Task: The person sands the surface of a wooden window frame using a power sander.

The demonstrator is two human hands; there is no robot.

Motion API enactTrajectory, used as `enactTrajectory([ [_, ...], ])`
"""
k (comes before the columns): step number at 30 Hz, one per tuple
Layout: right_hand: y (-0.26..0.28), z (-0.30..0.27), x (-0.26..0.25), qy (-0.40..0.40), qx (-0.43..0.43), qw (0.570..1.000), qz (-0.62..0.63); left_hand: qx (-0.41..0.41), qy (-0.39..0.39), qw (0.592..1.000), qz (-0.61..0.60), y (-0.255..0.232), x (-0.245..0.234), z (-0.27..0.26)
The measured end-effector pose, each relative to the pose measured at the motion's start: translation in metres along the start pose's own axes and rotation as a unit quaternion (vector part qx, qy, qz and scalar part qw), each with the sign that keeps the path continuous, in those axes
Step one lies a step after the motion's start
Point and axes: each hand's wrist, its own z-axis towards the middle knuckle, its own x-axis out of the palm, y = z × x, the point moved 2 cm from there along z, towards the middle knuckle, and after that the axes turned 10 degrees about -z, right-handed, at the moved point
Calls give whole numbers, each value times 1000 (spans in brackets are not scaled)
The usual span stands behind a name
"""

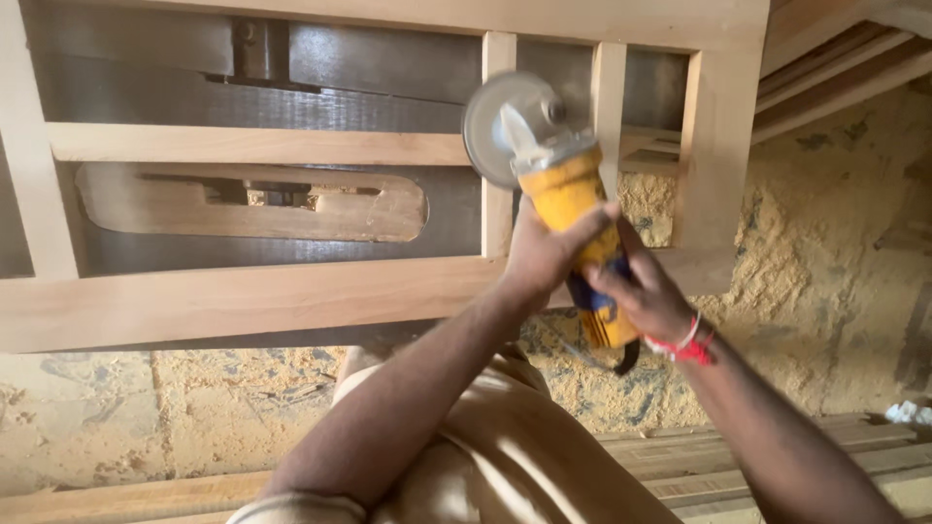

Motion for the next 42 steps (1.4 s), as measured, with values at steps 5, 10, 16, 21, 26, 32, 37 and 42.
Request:
enactTrajectory([
  [5, -21, -71, 45, -32, 75, 996, -28, -44, 10, 998, -43, 29, -11, -62],
  [10, -27, -123, 82, -76, 82, 991, -71, -152, -3, 988, 3, 44, -28, -111],
  [16, -35, -175, 129, -84, 168, 982, -18, -195, 37, 979, 38, 64, -45, -163],
  [21, -45, -206, 144, -150, 247, 955, 68, -285, 74, 946, 138, 72, -26, -165],
  [26, -47, -208, 130, -256, 215, 929, 161, -273, 152, 916, 253, 73, 4, -138],
  [32, -25, -174, 146, -182, 164, 969, 7, -236, 89, 948, 194, 50, -39, -146],
  [37, -3, -127, 192, -83, 68, 993, -40, -97, 24, 994, 48, 16, -104, -180],
  [42, 35, -57, 257, 27, 60, 995, -79, -11, -39, 999, 20, -45, -185, -214],
])
